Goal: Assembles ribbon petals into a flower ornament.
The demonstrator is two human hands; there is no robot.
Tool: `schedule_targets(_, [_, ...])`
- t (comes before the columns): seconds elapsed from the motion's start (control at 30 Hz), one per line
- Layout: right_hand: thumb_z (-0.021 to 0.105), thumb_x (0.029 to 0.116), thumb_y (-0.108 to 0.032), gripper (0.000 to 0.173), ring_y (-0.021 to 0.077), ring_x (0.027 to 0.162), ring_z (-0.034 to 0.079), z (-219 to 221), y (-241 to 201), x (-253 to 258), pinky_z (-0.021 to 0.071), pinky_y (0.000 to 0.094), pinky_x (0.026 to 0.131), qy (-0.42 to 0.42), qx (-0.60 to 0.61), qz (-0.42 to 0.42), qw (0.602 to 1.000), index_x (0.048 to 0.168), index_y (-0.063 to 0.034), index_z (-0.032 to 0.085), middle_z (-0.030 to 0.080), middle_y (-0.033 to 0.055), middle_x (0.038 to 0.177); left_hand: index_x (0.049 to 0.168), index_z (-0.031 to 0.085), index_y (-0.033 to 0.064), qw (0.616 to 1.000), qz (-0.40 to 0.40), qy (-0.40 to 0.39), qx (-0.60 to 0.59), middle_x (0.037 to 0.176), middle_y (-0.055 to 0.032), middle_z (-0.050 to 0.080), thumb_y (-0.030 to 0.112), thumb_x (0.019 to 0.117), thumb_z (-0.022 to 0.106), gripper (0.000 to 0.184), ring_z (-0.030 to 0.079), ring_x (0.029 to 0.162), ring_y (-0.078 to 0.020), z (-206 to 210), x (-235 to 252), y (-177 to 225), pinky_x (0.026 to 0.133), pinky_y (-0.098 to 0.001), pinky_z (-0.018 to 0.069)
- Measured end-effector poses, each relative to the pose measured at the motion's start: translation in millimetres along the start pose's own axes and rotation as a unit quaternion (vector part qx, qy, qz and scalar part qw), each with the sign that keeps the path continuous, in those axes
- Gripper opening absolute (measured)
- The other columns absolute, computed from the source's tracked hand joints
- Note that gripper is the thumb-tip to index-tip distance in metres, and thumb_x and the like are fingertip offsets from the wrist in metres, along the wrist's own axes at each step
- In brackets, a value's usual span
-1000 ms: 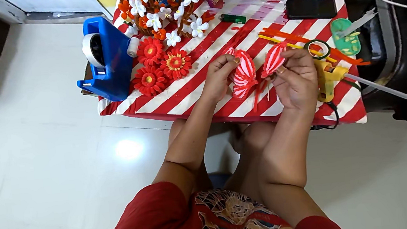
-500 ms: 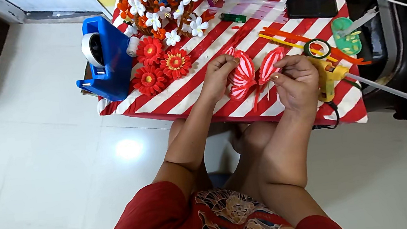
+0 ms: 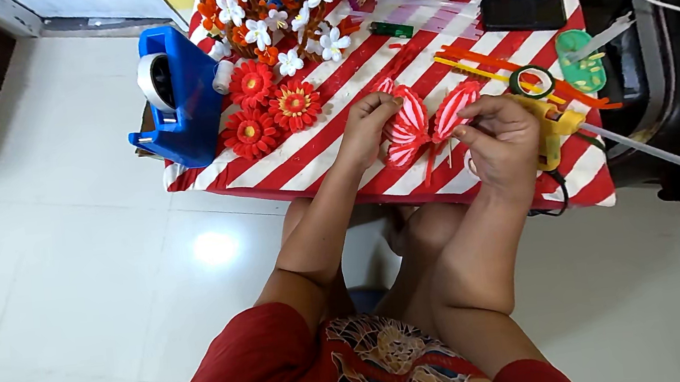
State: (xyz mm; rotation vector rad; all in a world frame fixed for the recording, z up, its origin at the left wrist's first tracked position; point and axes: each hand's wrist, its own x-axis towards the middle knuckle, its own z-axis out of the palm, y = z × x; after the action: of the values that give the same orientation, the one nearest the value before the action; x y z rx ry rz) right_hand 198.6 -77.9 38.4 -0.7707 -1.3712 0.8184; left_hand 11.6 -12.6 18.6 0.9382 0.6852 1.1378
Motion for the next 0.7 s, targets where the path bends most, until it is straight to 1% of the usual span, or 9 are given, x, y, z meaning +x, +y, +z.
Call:
schedule_targets(0.17, [0.071,0.0862,0.005,0.025,0.0028,0.088,0.066,-1.9,0.4,-0.8,0.0589,0.0201,0.078,-0.008,-0.038,-0.004,0.999,0.105,-0.0107,0.073,0.069,-0.0069,0.102,0.086,0.061,0.0087,1.000,-0.007,-0.004,0.003,0.075,0.0011,0.065,0.006,0.1001,0.051,0.018,0.063,0.066,-0.0066,0.7,-1.0,1.2,0.063,-0.0250,0.0557])
schedule_targets(0.27, [0.072,0.0863,0.004,0.023,0.0027,0.090,0.066,-1.1,-0.3,-0.1,0.0587,0.0205,0.081,-0.017,-0.051,-0.016,0.998,0.104,-0.0109,0.074,0.069,-0.0075,0.100,0.085,0.061,0.0087,1.000,-0.009,0.000,0.004,0.074,0.0011,0.065,0.005,0.1002,0.051,0.019,0.063,0.066,-0.0064,1.9,-1.0,1.2,0.063,-0.0246,0.0555])
schedule_targets(0.37, [0.071,0.0866,0.003,0.021,0.0025,0.090,0.066,0.1,-1.2,0.3,0.0585,0.0206,0.082,-0.021,-0.064,-0.021,0.997,0.103,-0.0086,0.073,0.069,-0.0064,0.100,0.083,0.062,0.0084,1.000,-0.001,0.004,0.022,0.074,0.0016,0.063,0.006,0.0993,0.053,0.018,0.062,0.066,-0.0060,3.3,-0.6,0.2,0.062,-0.0247,0.0547])
schedule_targets(0.47, [0.071,0.0865,0.004,0.023,0.0025,0.090,0.066,0.4,-0.8,0.5,0.0582,0.0203,0.082,-0.016,-0.065,-0.015,0.998,0.106,-0.0078,0.072,0.069,-0.0061,0.103,0.084,0.062,0.0082,0.999,0.008,0.007,0.031,0.074,0.0021,0.063,0.006,0.0993,0.053,0.018,0.061,0.065,-0.0052,4.6,-1.4,-0.5,0.062,-0.0236,0.0539])
schedule_targets(0.57, [0.070,0.0856,0.005,0.025,0.0011,0.085,0.065,0.1,-0.4,-0.2,0.0578,0.0187,0.077,-0.010,-0.061,-0.001,0.998,0.108,-0.0077,0.071,0.069,-0.0066,0.103,0.086,0.062,0.0072,0.999,0.016,0.008,0.038,0.074,0.0018,0.063,0.005,0.0993,0.054,0.016,0.061,0.064,-0.0051,5.9,-2.8,0.1,0.061,-0.0230,0.0538])
schedule_targets(0.7, [0.070,0.0867,0.004,0.027,0.0009,0.085,0.066,-0.7,-0.6,-0.8,0.0579,0.0183,0.076,-0.009,-0.050,0.009,0.999,0.110,-0.0088,0.071,0.070,-0.0073,0.104,0.087,0.062,0.0069,0.999,0.021,0.007,0.045,0.076,0.0018,0.063,0.005,0.0993,0.054,0.015,0.061,0.066,-0.0051,6.6,-3.8,-0.1,0.063,-0.0232,0.0545])
